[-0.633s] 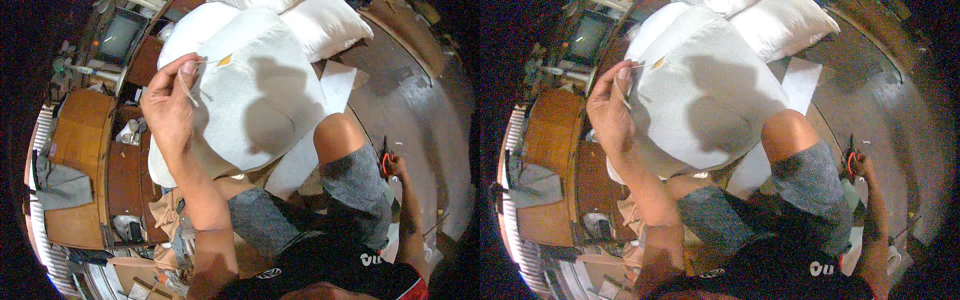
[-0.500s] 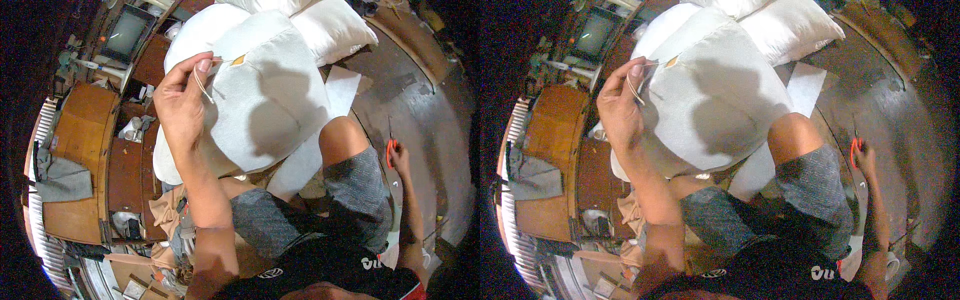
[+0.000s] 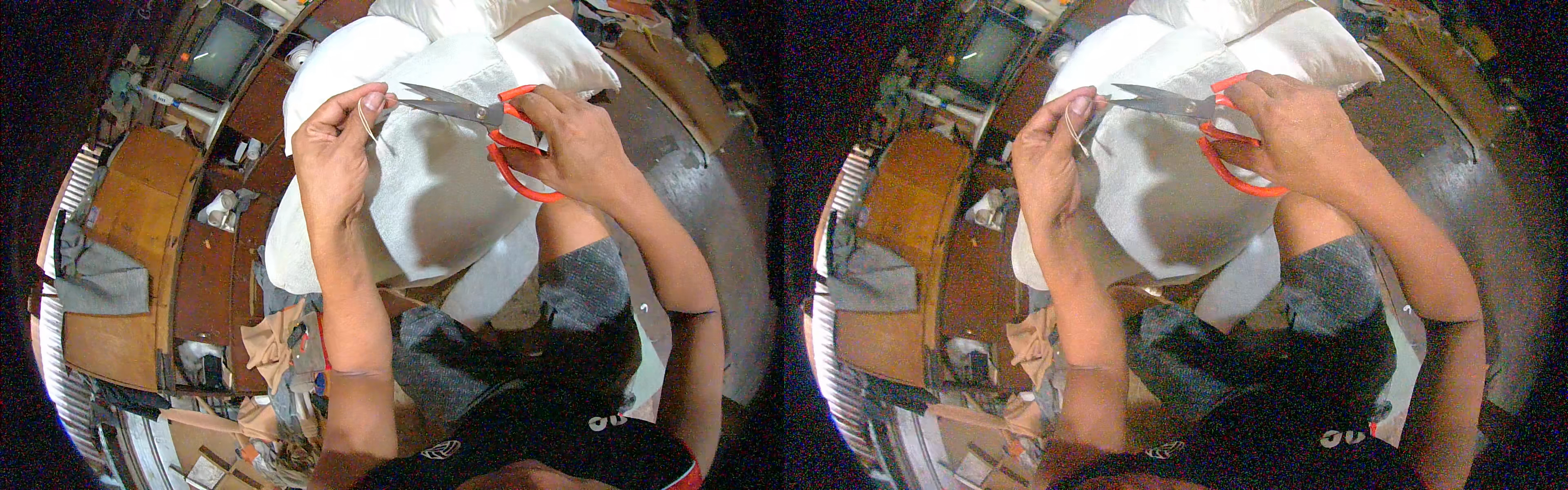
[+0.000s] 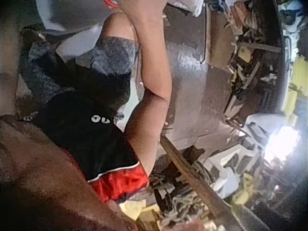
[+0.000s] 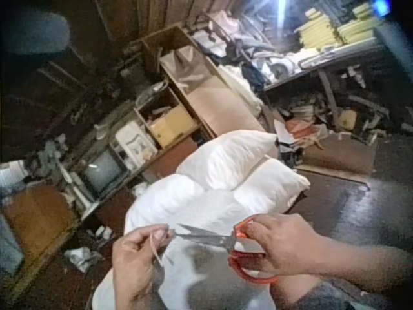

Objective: The person hand-sews a white pillow using a needle and thread. They repeatedly insert the needle through the fabric and pull the thread to close a seam.

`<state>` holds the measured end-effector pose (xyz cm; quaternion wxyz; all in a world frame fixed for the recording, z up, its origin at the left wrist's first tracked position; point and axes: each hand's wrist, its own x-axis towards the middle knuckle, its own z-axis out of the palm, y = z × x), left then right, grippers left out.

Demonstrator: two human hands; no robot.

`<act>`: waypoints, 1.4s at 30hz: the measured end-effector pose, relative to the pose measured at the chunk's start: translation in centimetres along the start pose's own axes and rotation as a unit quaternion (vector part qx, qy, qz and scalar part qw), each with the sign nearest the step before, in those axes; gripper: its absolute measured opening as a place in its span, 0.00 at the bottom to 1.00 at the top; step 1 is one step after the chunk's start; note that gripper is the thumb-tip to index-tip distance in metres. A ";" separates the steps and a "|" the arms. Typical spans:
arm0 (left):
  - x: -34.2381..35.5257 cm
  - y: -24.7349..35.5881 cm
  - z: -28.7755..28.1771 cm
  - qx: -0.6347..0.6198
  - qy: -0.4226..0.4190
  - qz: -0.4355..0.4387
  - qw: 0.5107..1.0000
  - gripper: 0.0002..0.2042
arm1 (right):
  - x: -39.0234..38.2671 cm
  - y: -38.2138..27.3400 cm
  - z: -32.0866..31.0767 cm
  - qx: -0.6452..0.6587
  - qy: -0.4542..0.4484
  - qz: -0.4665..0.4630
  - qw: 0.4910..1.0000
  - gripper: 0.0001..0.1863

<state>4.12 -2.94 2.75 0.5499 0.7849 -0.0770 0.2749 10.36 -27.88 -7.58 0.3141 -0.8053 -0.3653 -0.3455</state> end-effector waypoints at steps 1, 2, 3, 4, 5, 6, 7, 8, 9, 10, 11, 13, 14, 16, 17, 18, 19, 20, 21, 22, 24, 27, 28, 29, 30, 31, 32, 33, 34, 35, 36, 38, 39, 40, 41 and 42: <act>0.0 -0.2 0.0 -0.008 0.006 0.002 1.000 0.09 | 0.0 0.0 0.2 -0.002 0.000 -0.005 1.000 0.23; 0.0 -0.4 -0.2 -0.014 0.013 0.005 1.000 0.09 | 0.0 -0.2 0.1 -0.003 0.001 -0.004 1.000 0.23; 0.0 -0.5 -0.3 -0.021 0.020 0.007 1.000 0.09 | 0.0 -0.4 -0.3 -0.003 0.003 -0.003 1.000 0.23; 0.0 -0.5 -0.3 -0.024 0.018 0.008 1.000 0.09 | 0.0 -0.6 -0.5 -0.004 0.004 -0.002 1.000 0.23; 0.0 -0.5 -0.2 -0.030 0.016 0.009 0.999 0.09 | -0.1 -0.6 -0.5 -0.006 0.003 -0.002 1.000 0.23; 0.0 -0.5 -0.1 -0.035 0.013 0.009 0.999 0.09 | -0.3 -0.4 -0.6 -0.008 0.002 -0.003 1.000 0.23; 0.0 -0.4 -0.2 -0.026 0.017 0.010 0.999 0.09 | -0.3 -0.4 -0.7 -0.009 0.000 -0.004 1.000 0.22; 0.0 -0.3 -0.1 -0.018 0.018 0.012 1.000 0.09 | -0.3 -0.4 -0.6 -0.009 0.000 -0.010 1.000 0.22; 0.0 -0.3 -0.1 -0.010 0.019 0.013 1.000 0.09 | -0.2 -0.4 -0.4 -0.009 -0.001 -0.016 1.000 0.22; 0.0 -0.3 -0.1 -0.013 0.017 0.015 1.000 0.09 | -0.1 -0.4 -0.2 -0.008 -0.001 -0.022 1.000 0.21; 0.0 -0.4 -0.1 -0.015 0.014 0.017 1.000 0.09 | -0.1 -0.5 0.0 -0.011 0.002 -0.019 1.000 0.21; -0.1 -0.5 -0.1 -0.012 0.011 0.020 1.000 0.09 | -0.1 -0.6 0.3 -0.017 0.008 -0.015 1.000 0.21; -0.1 -0.3 0.0 -0.005 0.011 0.022 1.000 0.09 | 0.0 -0.7 0.3 -0.018 0.007 -0.013 1.000 0.21; -0.2 -0.2 -0.1 0.002 0.012 0.025 1.000 0.09 | 0.1 -0.9 0.2 -0.019 0.003 -0.011 1.000 0.21; -0.2 -0.3 0.0 0.002 0.011 0.026 1.000 0.09 | 0.1 -0.9 0.2 -0.018 0.006 -0.011 1.000 0.21; -0.2 -0.3 0.0 0.002 0.011 0.026 1.000 0.09 | 0.1 -0.9 0.3 -0.018 0.009 -0.011 1.000 0.21; -0.2 -0.4 0.1 0.003 0.011 0.028 1.000 0.09 | 0.0 -0.8 0.3 -0.017 0.012 -0.011 1.000 0.21; -0.2 -0.5 0.0 0.004 0.011 0.030 0.999 0.09 | 0.0 -0.8 0.4 -0.015 0.011 -0.010 1.000 0.21; -0.1 -0.6 0.0 0.004 0.011 0.032 0.999 0.09 | 0.0 -0.8 0.4 -0.013 0.010 -0.008 1.000 0.21; -0.1 -0.6 0.0 0.005 0.015 0.032 0.999 0.09 | -0.1 -0.8 0.4 -0.011 0.009 -0.007 1.000 0.20; 0.0 -0.8 0.0 0.005 0.022 0.032 0.999 0.09 | -0.2 -0.5 0.5 -0.004 0.011 -0.011 1.000 0.22; 0.0 -1.0 -0.2 -0.031 0.011 0.055 0.998 0.08 | -0.8 0.0 0.2 0.022 0.019 0.039 0.999 0.24; -0.1 -1.1 -0.7 -0.052 -0.002 0.067 0.996 0.08 | -1.2 0.2 0.1 0.034 0.022 0.064 0.997 0.25; -0.2 -1.2 -1.2 -0.079 -0.018 0.080 0.994 0.09 | -2.0 0.8 -0.4 0.029 0.047 0.093 0.994 0.25; -0.5 -1.4 -1.6 -0.103 -0.031 0.092 0.990 0.09 | -3.2 1.7 -0.4 0.026 0.072 0.121 0.990 0.25; -0.9 -1.2 -1.6 -0.026 -0.005 0.098 0.995 0.09 | -4.6 2.8 -0.3 0.025 0.097 0.148 0.984 0.25; -1.6 -0.5 -1.6 0.054 0.022 0.105 0.993 0.08 | -6.9 4.5 0.4 0.012 0.083 0.201 0.976 0.24; -2.2 0.1 -1.5 0.127 0.049 0.109 0.985 0.08 | -10.2 6.7 1.3 -0.008 0.068 0.254 0.965 0.23; -2.4 0.5 -1.6 0.267 0.038 0.145 0.952 0.07 | -13.5 8.6 2.4 0.017 0.051 0.303 0.952 0.23; -2.7 0.1 -1.8 0.333 0.022 0.192 0.923 0.07 | -17.2 10.5 3.7 0.042 0.033 0.350 0.935 0.22; -2.8 -0.4 -1.9 0.392 0.005 0.239 0.888 0.08 | -22.1 12.4 5.2 -0.050 0.024 0.364 0.930 0.20; -3.2 -0.9 -1.8 0.451 -0.005 0.285 0.846 0.11 | -33.2 15.9 6.8 -0.120 -0.131 0.469 0.865 0.26; -3.2 -1.5 -1.5 0.445 0.000 0.296 0.845 0.11 | -37.3 16.3 7.1 -0.124 -0.212 0.524 0.816 0.25; -3.4 -1.8 -1.6 0.446 0.006 0.304 0.842 0.11 | -41.3 15.2 7.9 -0.140 -0.206 0.507 0.825 0.21; -3.5 -2.1 -1.7 0.443 0.014 0.312 0.840 0.10 | -44.8 15.2 7.9 -0.120 -0.232 0.527 0.809 0.21; -3.6 -2.2 -1.9 0.450 0.018 0.316 0.835 0.10 | -47.6 15.7 8.5 -0.113 -0.257 0.537 0.795 0.20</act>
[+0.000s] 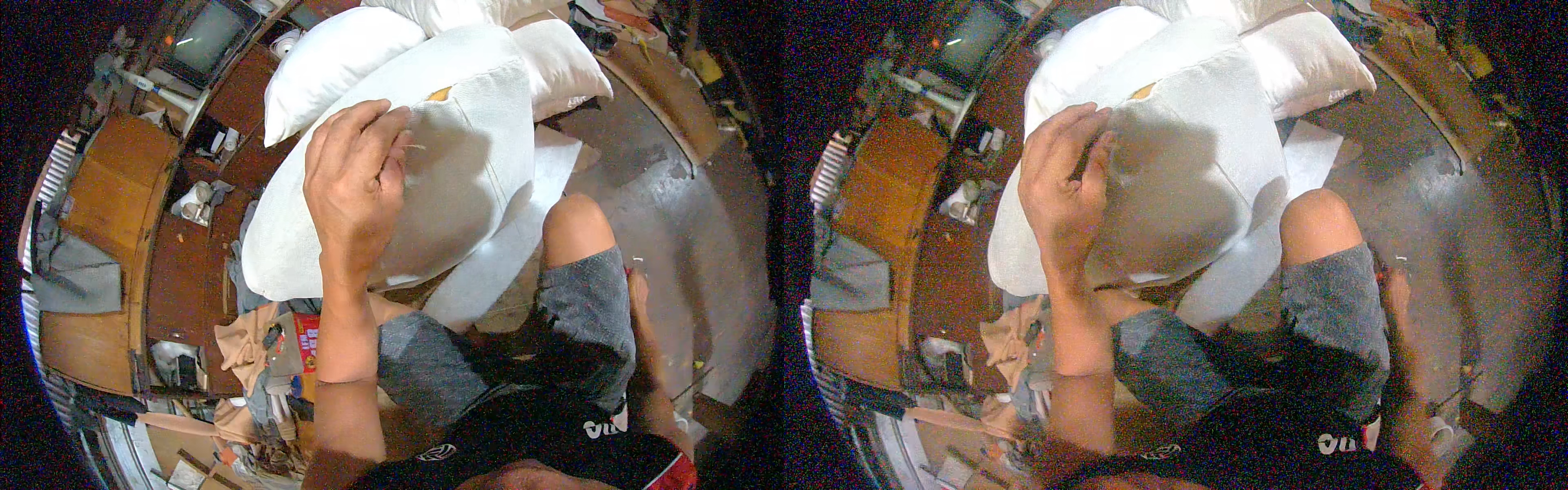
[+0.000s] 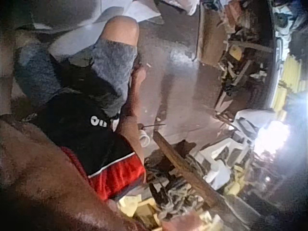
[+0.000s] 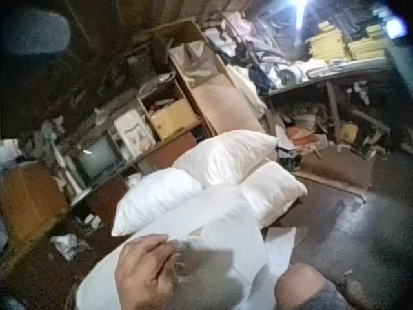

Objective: The person hand-sews a white pillow using a needle and thread. They repeatedly insert the needle through the fabric and pull the thread to close a seam.

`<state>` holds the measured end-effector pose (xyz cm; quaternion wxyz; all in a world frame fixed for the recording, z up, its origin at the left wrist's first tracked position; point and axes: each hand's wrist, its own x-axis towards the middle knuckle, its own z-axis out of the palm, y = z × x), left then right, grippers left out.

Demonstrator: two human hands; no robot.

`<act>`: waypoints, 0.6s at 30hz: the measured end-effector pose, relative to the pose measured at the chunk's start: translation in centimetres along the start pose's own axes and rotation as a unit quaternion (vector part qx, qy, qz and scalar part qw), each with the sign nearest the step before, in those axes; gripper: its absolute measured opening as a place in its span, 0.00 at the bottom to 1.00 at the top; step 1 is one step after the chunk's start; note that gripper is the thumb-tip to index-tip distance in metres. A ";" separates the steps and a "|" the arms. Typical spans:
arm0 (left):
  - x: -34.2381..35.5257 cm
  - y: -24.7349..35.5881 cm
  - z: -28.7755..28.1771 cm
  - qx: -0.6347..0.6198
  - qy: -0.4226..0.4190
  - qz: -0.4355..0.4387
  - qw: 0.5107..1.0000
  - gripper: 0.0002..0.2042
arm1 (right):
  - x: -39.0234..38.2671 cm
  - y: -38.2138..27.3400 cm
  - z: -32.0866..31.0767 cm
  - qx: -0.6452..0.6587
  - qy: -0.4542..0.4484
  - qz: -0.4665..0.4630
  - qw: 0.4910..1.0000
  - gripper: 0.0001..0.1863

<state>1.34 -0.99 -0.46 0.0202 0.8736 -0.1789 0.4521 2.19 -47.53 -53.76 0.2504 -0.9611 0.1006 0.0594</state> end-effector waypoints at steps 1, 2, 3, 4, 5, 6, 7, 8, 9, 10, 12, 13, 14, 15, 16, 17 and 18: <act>0.2 0.1 -0.1 0.000 0.009 0.004 1.000 0.10 | -0.3 3.3 1.2 -0.012 -0.020 0.017 1.000 0.20; 0.3 0.0 0.2 -0.006 0.021 0.006 1.000 0.10 | -0.2 6.4 2.2 -0.042 -0.028 0.037 0.998 0.19; 0.4 0.1 0.8 -0.025 0.031 0.007 0.999 0.09 | -0.2 9.0 1.8 -0.072 -0.036 0.060 0.995 0.18; 0.4 -0.1 0.1 -0.020 0.036 0.009 0.999 0.09 | 1.1 7.9 1.3 -0.070 -0.016 0.023 0.997 0.18; 0.5 0.1 0.3 -0.028 0.043 0.013 0.999 0.09 | 1.8 7.5 0.2 -0.072 0.007 -0.003 0.997 0.17; 0.1 -0.1 0.8 -0.030 0.040 0.017 0.999 0.09 | 2.8 5.7 -0.9 -0.077 0.025 -0.031 0.996 0.17; -0.2 -0.2 -0.3 -0.005 0.029 0.026 0.999 0.09 | 5.0 -1.6 -3.5 -0.083 0.015 -0.098 0.992 0.17; -0.1 0.0 0.3 -0.025 0.037 0.032 0.998 0.09 | 7.5 -3.8 -7.8 -0.031 0.034 -0.117 0.992 0.16; -0.3 0.0 0.0 -0.021 0.037 0.026 0.999 0.09 | 9.4 -11.3 -12.2 0.010 0.048 -0.142 0.989 0.16; -0.6 -0.1 0.1 -0.023 0.036 0.018 0.999 0.09 | 8.6 -18.1 -16.7 0.166 0.093 -0.200 0.961 0.16; -0.9 -0.2 0.7 -0.026 0.032 0.009 0.999 0.09 | 2.7 -31.8 -26.9 0.319 0.082 -0.286 0.900 0.14; -1.1 -0.1 1.0 -0.021 0.025 0.007 0.999 0.09 | 0.9 -35.9 -29.3 0.319 0.092 -0.380 0.863 0.13; -1.3 -0.1 1.3 -0.020 0.020 0.002 1.000 0.09 | -0.8 -39.4 -31.4 0.275 0.113 -0.453 0.841 0.14; -1.2 -0.3 0.6 -0.012 0.018 0.001 1.000 0.09 | -1.8 -42.8 -32.1 0.227 0.188 -0.548 0.783 0.15; -1.1 -0.3 0.2 -0.014 0.020 -0.001 1.000 0.08 | -3.4 -45.3 -32.9 0.191 0.210 -0.571 0.770 0.15; -0.9 -0.3 0.1 -0.018 0.023 0.000 1.000 0.08 | -3.8 -46.9 -33.1 0.155 0.260 -0.608 0.733 0.15; -0.9 -0.4 0.2 -0.021 0.024 0.006 0.999 0.09 | -3.7 -47.9 -32.6 0.153 0.273 -0.617 0.722 0.15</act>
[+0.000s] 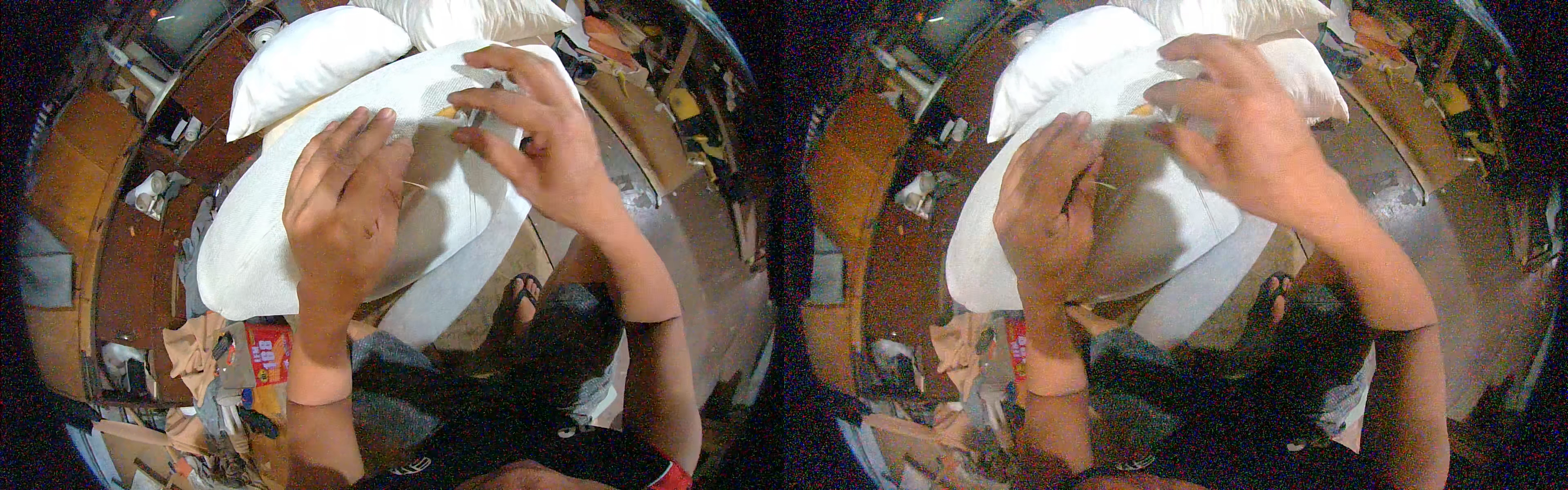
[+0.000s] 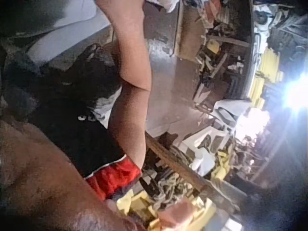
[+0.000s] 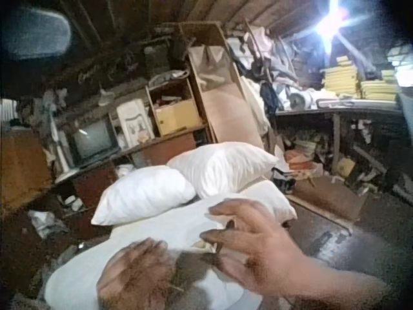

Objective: The person hand-sews a white pillow using a needle and thread. They repeatedly insert the needle through the fabric and pull the thread to close a seam.

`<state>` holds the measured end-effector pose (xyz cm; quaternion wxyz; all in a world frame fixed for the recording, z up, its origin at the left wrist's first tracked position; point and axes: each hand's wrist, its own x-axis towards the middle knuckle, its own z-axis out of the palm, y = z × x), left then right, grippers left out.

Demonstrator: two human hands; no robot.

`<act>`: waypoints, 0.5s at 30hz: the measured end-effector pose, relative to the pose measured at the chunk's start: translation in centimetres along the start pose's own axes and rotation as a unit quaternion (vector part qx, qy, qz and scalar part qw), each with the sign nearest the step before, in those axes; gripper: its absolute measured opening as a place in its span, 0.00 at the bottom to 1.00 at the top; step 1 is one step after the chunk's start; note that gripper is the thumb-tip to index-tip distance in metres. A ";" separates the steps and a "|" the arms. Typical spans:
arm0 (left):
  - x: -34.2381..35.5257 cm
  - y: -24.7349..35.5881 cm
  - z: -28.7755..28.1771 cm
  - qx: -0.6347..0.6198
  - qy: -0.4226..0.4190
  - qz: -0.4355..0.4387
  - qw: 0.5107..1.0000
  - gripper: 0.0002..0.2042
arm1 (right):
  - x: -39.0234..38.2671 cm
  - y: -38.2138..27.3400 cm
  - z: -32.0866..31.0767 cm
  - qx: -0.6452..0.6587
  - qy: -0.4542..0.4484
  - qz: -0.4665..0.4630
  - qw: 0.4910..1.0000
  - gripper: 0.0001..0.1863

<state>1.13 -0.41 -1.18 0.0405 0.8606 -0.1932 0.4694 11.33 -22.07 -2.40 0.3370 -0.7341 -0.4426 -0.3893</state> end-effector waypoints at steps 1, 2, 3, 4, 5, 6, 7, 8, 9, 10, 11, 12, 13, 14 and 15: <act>0.0 -0.1 0.1 -0.003 0.001 0.005 1.000 0.09 | 0.0 0.1 0.8 -0.005 0.010 -0.015 1.000 0.14; -0.2 -0.2 0.2 -0.006 0.001 0.008 1.000 0.10 | -0.2 0.1 1.2 0.004 0.019 -0.013 1.000 0.14; -0.3 -0.3 0.3 -0.004 0.001 0.012 1.000 0.10 | -0.5 0.0 1.4 0.012 0.028 -0.011 0.999 0.14; -0.4 -0.4 0.3 -0.002 0.001 0.016 1.000 0.10 | -0.8 -0.1 1.5 0.021 0.037 -0.008 0.999 0.14; -0.5 -0.4 0.3 0.001 -0.002 0.021 1.000 0.10 | -0.8 -0.2 1.8 0.031 0.043 -0.003 0.999 0.14; -0.5 -0.3 0.2 -0.001 -0.006 0.020 1.000 0.10 | -0.8 -0.4 2.2 0.041 0.049 0.002 0.998 0.13; -0.5 -0.1 0.1 -0.002 -0.010 0.019 1.000 0.10 | -0.8 -0.5 2.5 0.051 0.055 0.007 0.997 0.13; -0.5 0.0 0.1 -0.005 -0.014 0.020 1.000 0.11 | -0.8 -0.6 2.5 0.058 0.047 0.018 0.997 0.11; -0.5 -0.2 0.4 -0.003 -0.005 0.029 1.000 0.10 | -0.7 -0.8 2.4 0.064 0.040 0.029 0.997 0.10; -0.6 -0.5 0.9 -0.001 0.004 0.037 0.999 0.09 | -0.6 -0.9 2.2 0.070 0.033 0.040 0.996 0.09; -0.7 -0.8 1.0 0.006 0.011 0.045 0.999 0.08 | -0.5 -1.0 2.2 0.092 0.026 0.036 0.995 0.09; -0.8 -1.2 1.0 0.010 0.008 0.043 0.999 0.08 | -0.5 -1.0 2.2 0.114 0.019 0.032 0.993 0.08; -0.8 -1.5 0.8 0.015 0.005 0.042 0.999 0.08 | -0.5 -1.0 2.2 0.136 0.012 0.028 0.990 0.07; -0.7 -1.7 0.9 0.016 0.004 0.042 0.999 0.08 | -0.5 -0.8 2.0 0.134 0.008 0.021 0.991 0.07; -0.7 -1.6 0.9 0.015 0.006 0.042 0.999 0.08 | -0.5 -0.6 1.9 0.132 0.004 0.014 0.991 0.08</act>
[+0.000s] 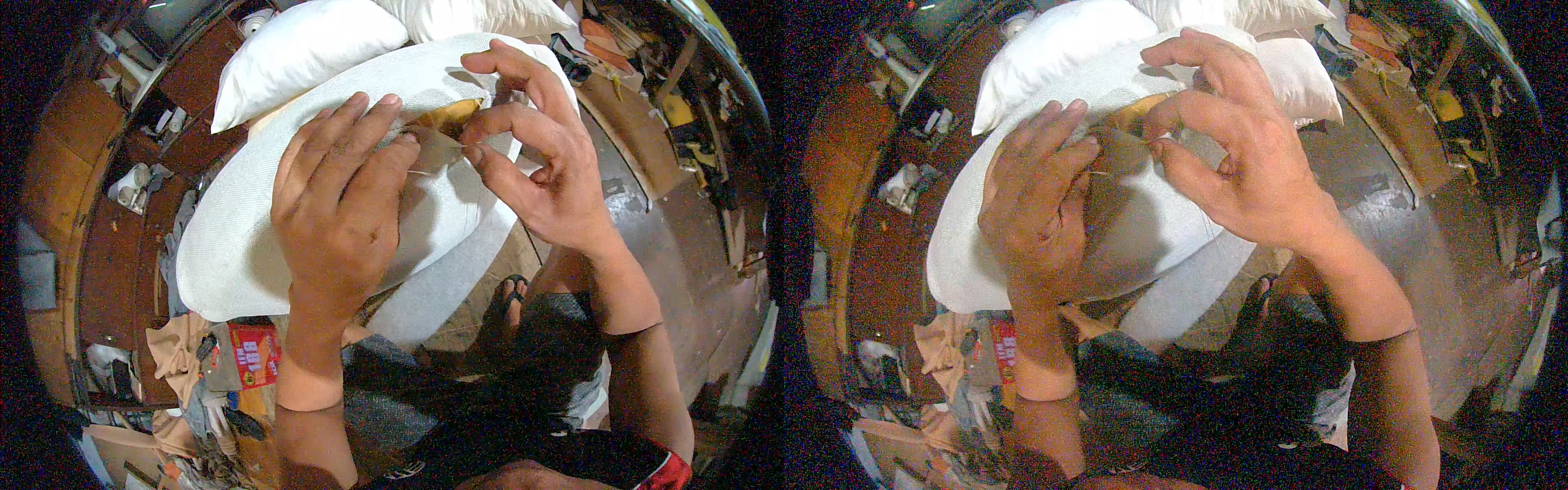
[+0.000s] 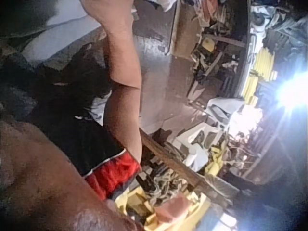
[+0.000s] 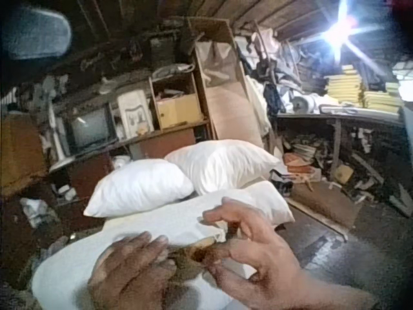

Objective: The person hand-sews a white pillow using a needle and thread. They repeatedly insert the needle through the fabric and pull the thread to close a seam.

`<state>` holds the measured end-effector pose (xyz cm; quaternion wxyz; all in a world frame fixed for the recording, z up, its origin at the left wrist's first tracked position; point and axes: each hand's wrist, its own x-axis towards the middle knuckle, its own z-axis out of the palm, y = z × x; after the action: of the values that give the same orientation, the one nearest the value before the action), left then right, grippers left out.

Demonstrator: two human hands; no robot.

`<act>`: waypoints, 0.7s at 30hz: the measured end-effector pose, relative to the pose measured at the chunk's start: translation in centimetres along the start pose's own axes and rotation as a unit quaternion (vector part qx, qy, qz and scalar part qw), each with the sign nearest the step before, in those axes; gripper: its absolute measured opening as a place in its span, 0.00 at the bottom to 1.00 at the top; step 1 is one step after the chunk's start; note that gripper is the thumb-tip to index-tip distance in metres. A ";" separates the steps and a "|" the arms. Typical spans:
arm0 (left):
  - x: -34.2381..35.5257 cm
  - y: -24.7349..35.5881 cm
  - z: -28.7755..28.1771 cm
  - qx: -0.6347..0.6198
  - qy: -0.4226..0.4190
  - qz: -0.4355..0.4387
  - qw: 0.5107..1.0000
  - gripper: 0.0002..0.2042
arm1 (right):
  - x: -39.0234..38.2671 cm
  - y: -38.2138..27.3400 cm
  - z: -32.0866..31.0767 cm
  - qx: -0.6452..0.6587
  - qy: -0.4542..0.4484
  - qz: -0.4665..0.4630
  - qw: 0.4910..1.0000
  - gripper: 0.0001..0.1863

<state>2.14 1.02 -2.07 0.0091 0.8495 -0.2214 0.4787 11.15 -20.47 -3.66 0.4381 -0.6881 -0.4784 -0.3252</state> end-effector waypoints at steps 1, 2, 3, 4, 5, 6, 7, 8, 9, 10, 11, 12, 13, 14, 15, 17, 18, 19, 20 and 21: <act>0.1 0.2 0.1 -0.001 0.002 0.000 1.000 0.07 | 0.0 0.1 -0.2 0.000 -0.003 0.002 1.000 0.07; 0.1 0.2 0.2 -0.001 0.004 -0.001 1.000 0.07 | 0.0 0.3 -0.2 0.001 -0.006 0.004 1.000 0.07; -0.1 0.1 0.4 -0.005 0.005 0.001 1.000 0.07 | 0.1 0.4 -0.3 0.003 -0.006 0.014 1.000 0.06; -0.1 -0.1 0.6 -0.009 0.006 0.004 1.000 0.07 | 0.1 0.4 -0.2 0.006 -0.007 0.024 1.000 0.06; 0.0 -0.2 0.5 -0.013 0.011 0.008 1.000 0.07 | 0.2 0.3 -0.2 0.004 0.005 0.042 0.999 0.05; 0.1 -0.1 0.4 -0.011 0.014 0.007 1.000 0.06 | 0.2 0.1 -0.1 0.003 0.017 0.060 0.998 0.05; 0.1 0.3 0.3 -0.009 0.017 0.005 1.000 0.05 | 0.4 -0.1 0.0 0.001 0.028 0.078 0.997 0.05; 0.1 0.5 0.4 -0.009 0.018 0.003 1.000 0.04 | 0.5 -0.3 0.1 -0.040 0.033 0.065 0.997 0.05; 0.1 0.7 0.2 -0.011 0.017 0.004 1.000 0.03 | 0.6 -0.4 0.2 -0.081 0.037 0.051 0.995 0.05; 0.2 0.8 0.1 -0.014 0.015 0.004 1.000 0.02 | 0.7 -0.5 0.3 -0.121 0.042 0.037 0.991 0.05; 0.3 0.9 -0.2 -0.015 0.012 0.006 1.000 0.01 | 1.0 -1.0 0.5 -0.141 0.041 0.033 0.989 0.05; 0.3 1.0 -0.2 -0.014 0.015 0.003 1.000 0.01 | 1.4 -1.6 0.7 -0.161 0.040 0.028 0.986 0.05; 0.4 1.2 -0.3 -0.013 0.019 0.001 1.000 0.01 | 1.6 -2.0 0.8 -0.180 0.040 0.023 0.983 0.05; 0.4 1.3 -0.2 -0.014 0.022 0.000 1.000 0.02 | 1.6 -2.0 1.0 -0.148 0.038 0.036 0.988 0.05; 0.4 1.4 -0.2 -0.014 0.019 0.002 1.000 0.02 | 1.6 -1.9 1.1 -0.117 0.036 0.048 0.991 0.05; 0.3 1.5 0.0 -0.014 0.013 0.005 1.000 0.03 | 1.5 -2.0 0.9 -0.029 0.043 0.095 0.994 0.05; 0.4 1.6 0.0 -0.016 0.011 0.008 1.000 0.03 | 1.4 -2.2 0.6 0.027 0.051 0.129 0.990 0.05; 0.5 1.6 0.0 -0.020 0.008 0.011 1.000 0.03 | 1.3 -2.5 0.2 0.081 0.060 0.163 0.982 0.06; 0.3 1.5 -0.2 -0.014 0.002 0.011 1.000 0.03 | 1.3 -2.7 0.3 0.132 0.074 0.168 0.974 0.06; 0.1 1.2 -0.3 -0.007 0.005 0.006 1.000 0.03 | 1.4 -3.1 0.3 0.183 0.089 0.174 0.964 0.07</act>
<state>1.49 -0.03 -2.03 0.0130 0.8457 -0.2298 0.4814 8.72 -19.22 -1.70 0.6468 -0.6376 -0.3615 -0.2107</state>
